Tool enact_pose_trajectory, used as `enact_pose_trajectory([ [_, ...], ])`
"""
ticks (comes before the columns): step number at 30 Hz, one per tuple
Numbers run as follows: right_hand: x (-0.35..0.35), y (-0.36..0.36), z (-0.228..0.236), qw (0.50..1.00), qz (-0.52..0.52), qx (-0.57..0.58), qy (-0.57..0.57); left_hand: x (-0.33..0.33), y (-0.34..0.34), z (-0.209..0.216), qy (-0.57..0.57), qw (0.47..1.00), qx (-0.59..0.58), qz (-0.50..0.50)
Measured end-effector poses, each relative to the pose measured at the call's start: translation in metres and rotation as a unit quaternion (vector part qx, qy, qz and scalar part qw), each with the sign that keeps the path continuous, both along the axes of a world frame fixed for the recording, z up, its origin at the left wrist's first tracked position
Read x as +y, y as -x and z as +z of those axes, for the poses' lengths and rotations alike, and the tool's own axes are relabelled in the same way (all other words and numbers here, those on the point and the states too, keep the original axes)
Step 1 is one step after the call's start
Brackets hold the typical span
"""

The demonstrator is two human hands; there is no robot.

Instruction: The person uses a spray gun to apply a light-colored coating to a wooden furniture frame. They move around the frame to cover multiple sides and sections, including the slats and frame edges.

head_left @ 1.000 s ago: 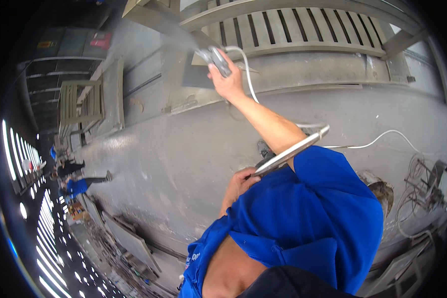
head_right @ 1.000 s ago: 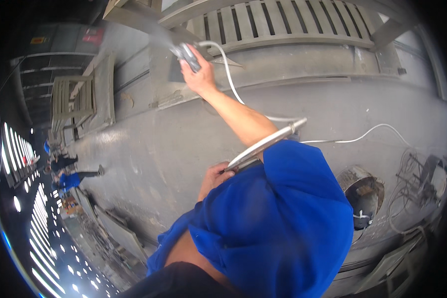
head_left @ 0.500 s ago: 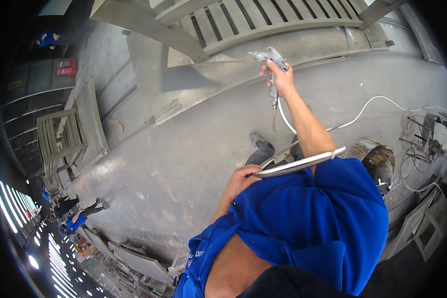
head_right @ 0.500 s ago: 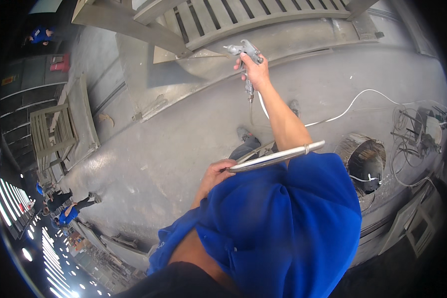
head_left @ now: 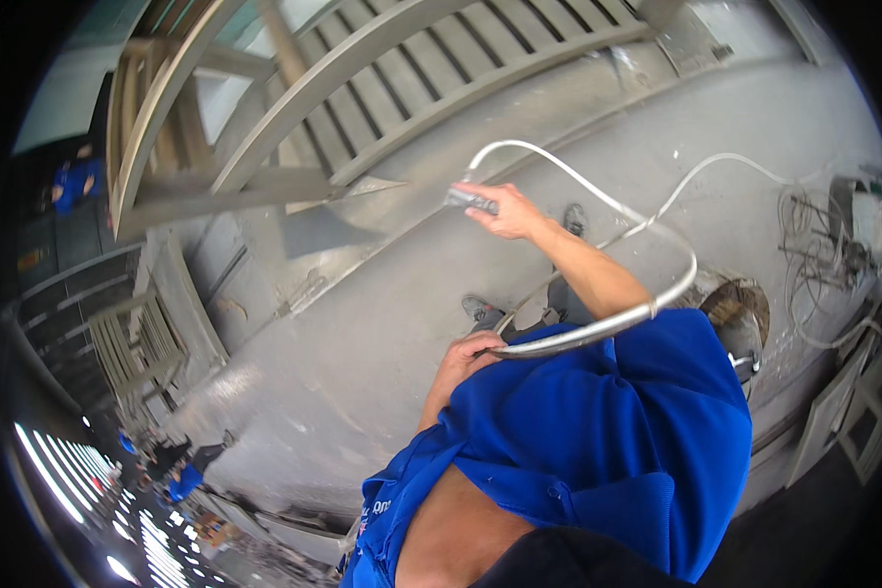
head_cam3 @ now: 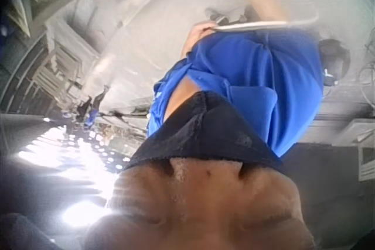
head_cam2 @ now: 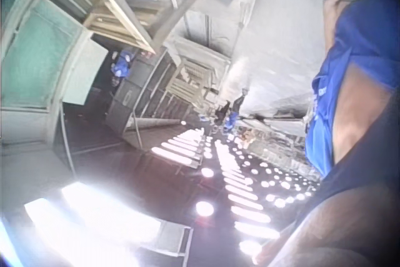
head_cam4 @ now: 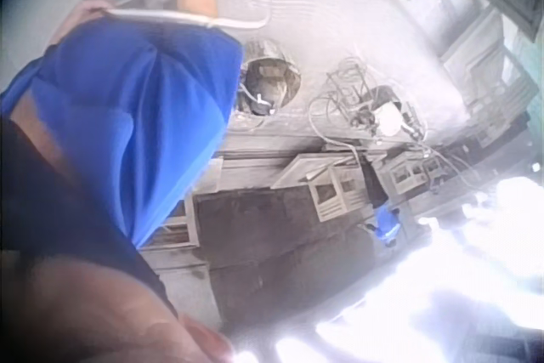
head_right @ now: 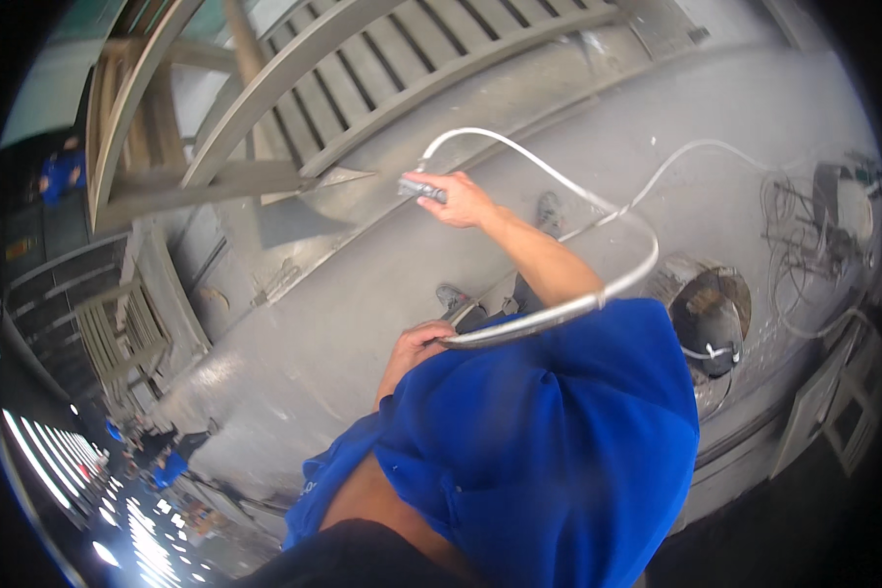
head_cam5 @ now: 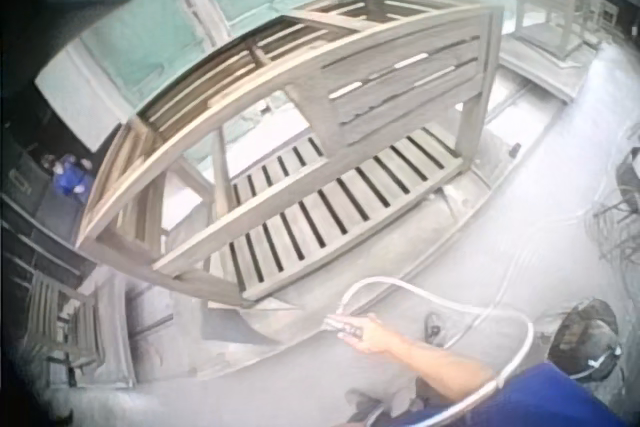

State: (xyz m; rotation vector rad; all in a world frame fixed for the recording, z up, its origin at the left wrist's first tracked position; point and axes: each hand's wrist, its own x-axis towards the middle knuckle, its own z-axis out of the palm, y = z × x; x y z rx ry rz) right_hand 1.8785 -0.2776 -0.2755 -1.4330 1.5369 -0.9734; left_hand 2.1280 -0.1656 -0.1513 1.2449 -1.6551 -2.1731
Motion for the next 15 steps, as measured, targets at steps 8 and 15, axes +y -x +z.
enact_pose_trajectory([
  [8, 0.014, 0.141, -0.018, 0.981, -0.189, -0.049, -0.004, -0.053, 0.114, 0.004, 0.006, 0.976, -0.152, -0.154],
  [15, 0.067, 0.315, -0.006, 0.908, -0.413, 0.041, 0.048, -0.069, 0.19, 0.037, 0.002, 0.961, -0.107, -0.253],
])
